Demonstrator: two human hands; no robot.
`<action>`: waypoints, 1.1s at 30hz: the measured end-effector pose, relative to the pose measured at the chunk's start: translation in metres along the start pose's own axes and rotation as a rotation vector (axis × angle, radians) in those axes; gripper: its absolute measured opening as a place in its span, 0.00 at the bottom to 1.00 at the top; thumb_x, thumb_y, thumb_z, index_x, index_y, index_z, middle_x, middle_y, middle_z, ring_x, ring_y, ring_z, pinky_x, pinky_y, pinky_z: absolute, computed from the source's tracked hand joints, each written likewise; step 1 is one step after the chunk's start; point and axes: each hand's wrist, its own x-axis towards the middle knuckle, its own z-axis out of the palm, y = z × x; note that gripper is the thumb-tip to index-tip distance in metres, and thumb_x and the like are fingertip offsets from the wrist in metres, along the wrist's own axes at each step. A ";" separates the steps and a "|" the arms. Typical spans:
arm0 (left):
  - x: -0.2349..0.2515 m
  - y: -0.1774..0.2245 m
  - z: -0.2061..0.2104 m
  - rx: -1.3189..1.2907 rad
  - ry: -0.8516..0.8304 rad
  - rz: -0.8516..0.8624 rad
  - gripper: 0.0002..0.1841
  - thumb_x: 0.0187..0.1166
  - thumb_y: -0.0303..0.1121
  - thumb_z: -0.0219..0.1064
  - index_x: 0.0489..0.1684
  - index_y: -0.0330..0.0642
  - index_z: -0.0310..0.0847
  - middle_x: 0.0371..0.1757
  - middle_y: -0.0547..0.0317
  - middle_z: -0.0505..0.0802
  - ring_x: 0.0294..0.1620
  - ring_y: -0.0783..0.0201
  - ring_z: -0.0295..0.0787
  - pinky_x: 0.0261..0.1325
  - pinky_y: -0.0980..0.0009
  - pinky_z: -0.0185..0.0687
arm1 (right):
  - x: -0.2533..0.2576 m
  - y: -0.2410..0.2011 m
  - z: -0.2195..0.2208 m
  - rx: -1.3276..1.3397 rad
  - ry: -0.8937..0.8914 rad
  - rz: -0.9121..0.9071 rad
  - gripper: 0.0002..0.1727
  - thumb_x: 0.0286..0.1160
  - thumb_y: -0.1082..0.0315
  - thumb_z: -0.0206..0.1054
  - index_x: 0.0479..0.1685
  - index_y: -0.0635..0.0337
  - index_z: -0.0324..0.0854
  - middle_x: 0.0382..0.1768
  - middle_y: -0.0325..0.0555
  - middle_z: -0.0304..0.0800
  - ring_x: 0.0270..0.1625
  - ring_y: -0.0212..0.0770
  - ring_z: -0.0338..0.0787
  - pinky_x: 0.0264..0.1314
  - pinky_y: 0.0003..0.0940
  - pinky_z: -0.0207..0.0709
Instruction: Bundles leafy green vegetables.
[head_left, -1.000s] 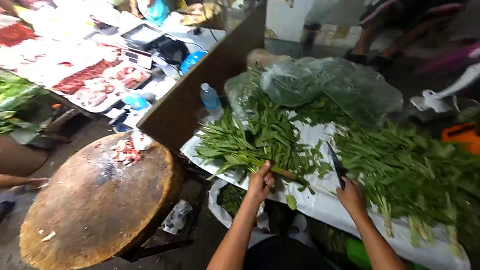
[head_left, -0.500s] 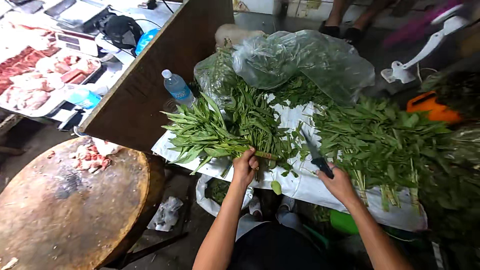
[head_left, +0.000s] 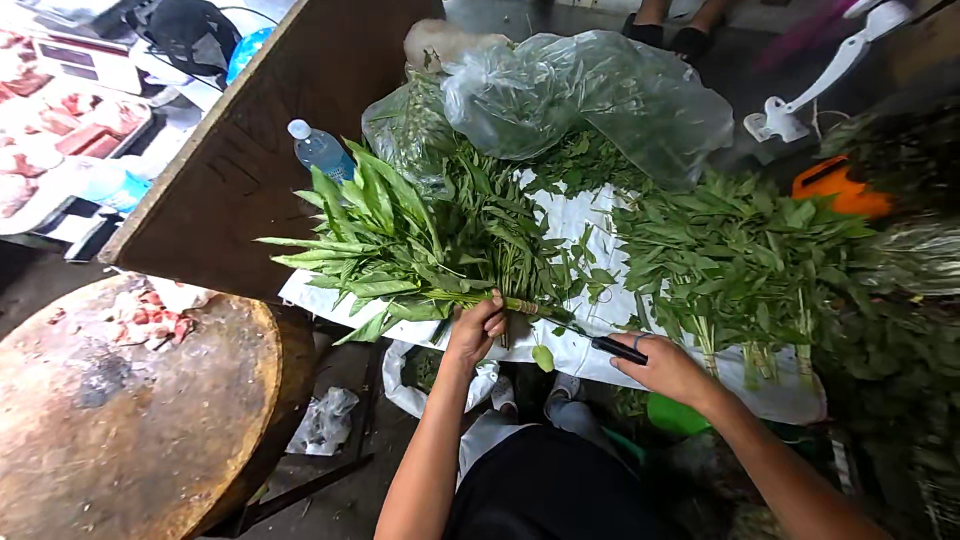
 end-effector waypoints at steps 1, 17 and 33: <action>0.000 -0.001 -0.001 -0.001 0.007 0.005 0.05 0.76 0.25 0.60 0.33 0.42 0.81 0.13 0.69 0.79 0.11 0.77 0.72 0.18 0.82 0.72 | 0.000 -0.002 -0.001 -0.034 0.003 0.020 0.23 0.80 0.53 0.67 0.72 0.47 0.85 0.63 0.48 0.91 0.64 0.50 0.90 0.70 0.56 0.79; 0.002 -0.003 0.014 0.075 0.181 0.003 0.08 0.87 0.25 0.52 0.41 0.40 0.78 0.11 0.69 0.74 0.09 0.78 0.67 0.15 0.83 0.68 | 0.001 -0.008 0.011 -0.028 0.078 0.017 0.25 0.84 0.54 0.64 0.75 0.54 0.82 0.63 0.53 0.90 0.64 0.54 0.90 0.70 0.59 0.79; -0.010 -0.005 -0.004 0.064 -0.086 -0.042 0.03 0.68 0.28 0.70 0.35 0.43 0.84 0.12 0.70 0.79 0.09 0.77 0.72 0.16 0.82 0.70 | -0.010 0.020 -0.006 0.007 -0.112 -0.013 0.23 0.81 0.54 0.67 0.72 0.50 0.85 0.55 0.52 0.94 0.59 0.51 0.92 0.68 0.56 0.80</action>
